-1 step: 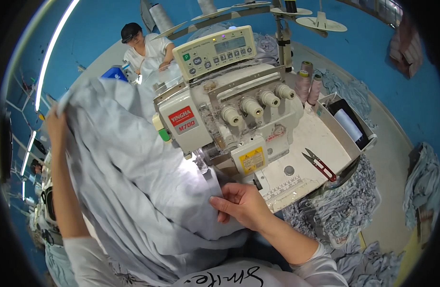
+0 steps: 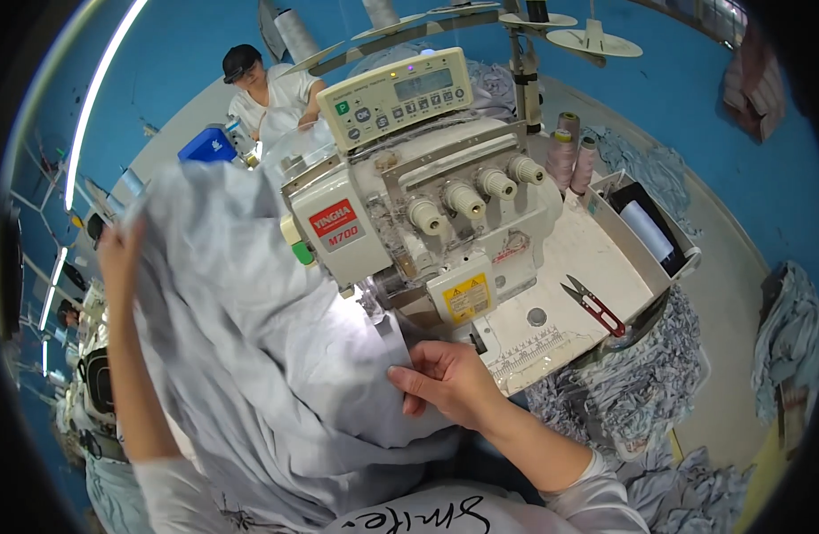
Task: Sewing pieces of white fabric together to create pillowcases using an industrial sewing machine.
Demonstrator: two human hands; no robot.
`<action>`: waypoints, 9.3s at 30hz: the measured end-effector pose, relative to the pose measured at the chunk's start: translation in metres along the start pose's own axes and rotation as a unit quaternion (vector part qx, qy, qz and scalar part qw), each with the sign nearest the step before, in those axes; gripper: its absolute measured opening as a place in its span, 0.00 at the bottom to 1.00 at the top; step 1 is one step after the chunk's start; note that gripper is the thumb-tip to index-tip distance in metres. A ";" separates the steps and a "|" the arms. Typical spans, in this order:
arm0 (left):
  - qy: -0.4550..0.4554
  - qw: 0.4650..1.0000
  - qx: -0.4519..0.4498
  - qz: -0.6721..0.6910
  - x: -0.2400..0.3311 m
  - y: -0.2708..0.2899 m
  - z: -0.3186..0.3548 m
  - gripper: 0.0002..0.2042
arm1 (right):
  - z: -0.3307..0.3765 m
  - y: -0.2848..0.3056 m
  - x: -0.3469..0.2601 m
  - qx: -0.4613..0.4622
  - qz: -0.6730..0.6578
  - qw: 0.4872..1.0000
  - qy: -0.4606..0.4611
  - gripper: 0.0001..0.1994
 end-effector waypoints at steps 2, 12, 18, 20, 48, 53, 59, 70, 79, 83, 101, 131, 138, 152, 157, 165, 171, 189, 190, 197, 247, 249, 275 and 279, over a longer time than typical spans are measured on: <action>0.028 0.985 -0.139 0.097 0.035 -0.031 0.117 0.25 | -0.001 0.002 0.001 -0.006 0.004 1.000 -0.001 0.07; -0.033 0.972 0.081 0.216 0.033 -0.026 0.232 0.10 | 0.001 -0.004 0.004 -0.019 -0.012 1.000 0.014 0.07; -0.076 0.947 0.233 0.207 0.055 0.003 0.155 0.09 | 0.002 -0.001 0.003 -0.030 -0.005 0.999 0.015 0.10; -0.077 0.944 0.235 0.216 0.063 0.012 0.136 0.08 | 0.002 0.000 0.002 -0.032 -0.009 0.999 0.016 0.10; -0.089 0.945 -0.236 0.210 0.074 -0.039 0.277 0.17 | 0.002 -0.004 -0.002 -0.030 -0.008 0.999 -0.014 0.08; -0.062 0.969 -0.003 0.237 0.064 -0.049 0.241 0.09 | 0.001 0.000 0.001 -0.014 -0.004 1.000 -0.013 0.08; -0.043 0.957 0.139 0.252 0.052 -0.045 0.169 0.09 | 0.001 -0.003 0.003 -0.007 -0.027 1.000 -0.005 0.08; -0.084 0.949 0.188 0.240 0.046 -0.054 0.092 0.05 | 0.002 -0.001 0.002 -0.026 -0.026 0.999 -0.003 0.08; -0.124 0.934 0.239 0.236 0.051 -0.055 0.029 0.04 | 0.001 -0.001 0.000 -0.022 -0.026 0.999 -0.007 0.08; -0.118 0.930 0.270 0.221 0.040 -0.046 -0.005 0.06 | 0.001 -0.002 0.000 -0.026 -0.035 0.999 -0.014 0.08; -0.074 0.933 0.314 0.157 0.018 0.031 -0.152 0.14 | 0.000 0.001 -0.005 -0.020 0.008 0.999 -0.040 0.11; -0.219 0.922 -0.288 0.136 0.069 -0.080 0.209 0.30 | 0.004 -0.011 0.002 0.005 -0.045 0.999 0.015 0.11; -0.075 0.987 0.067 0.125 0.023 -0.112 0.135 0.08 | 0.006 -0.009 0.013 0.051 -0.011 0.997 0.061 0.10; -0.535 0.769 -0.213 0.278 0.206 0.022 0.211 0.32 | 0.012 -0.006 0.011 0.097 0.033 0.989 0.103 0.05; -0.526 0.806 -0.113 0.247 0.203 -0.018 0.230 0.28 | 0.011 -0.002 0.012 0.089 0.057 0.985 0.134 0.05; -0.498 0.792 -0.091 0.342 0.194 -0.016 0.215 0.21 | 0.009 -0.003 0.008 0.092 0.066 0.986 0.122 0.07; -0.564 0.772 -0.076 0.282 0.193 -0.008 0.218 0.21 | 0.009 -0.003 0.011 0.091 0.085 0.982 0.140 0.07; -0.506 0.787 -0.087 0.342 0.192 -0.011 0.211 0.11 | 0.014 -0.016 -0.015 0.181 0.374 0.846 0.334 0.07; -0.506 0.787 -0.087 0.341 0.192 -0.010 0.209 0.11 | 0.018 -0.023 -0.022 0.207 0.475 0.730 0.445 0.10; -0.507 0.783 -0.145 0.331 0.190 -0.007 0.199 0.13 | 0.012 -0.024 -0.019 0.163 0.535 0.670 0.488 0.15; -0.418 0.839 -0.115 0.330 0.190 -0.007 0.215 0.16 | 0.043 -0.011 0.010 0.104 0.123 0.984 0.080 0.26; -0.411 0.840 -0.115 0.335 0.191 -0.008 0.214 0.16 | 0.038 -0.016 0.005 0.046 0.082 0.995 -0.014 0.16; -0.122 0.911 -0.377 0.115 0.060 -0.001 0.251 0.26 | 0.007 -0.009 -0.005 -0.003 0.000 1.000 -0.015 0.09; 0.074 0.935 -0.317 0.138 0.037 -0.007 0.288 0.09 | 0.004 -0.007 -0.006 0.004 0.007 1.000 -0.014 0.09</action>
Point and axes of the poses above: each hand's wrist, its own z-axis away from the middle knuckle, its own y-axis out of the back of the hand, x = y × z, the point moved 2 cm from there along -z, towards the middle knuckle, and after that the axes turned 3 degrees about x, right-handed, at the moved point
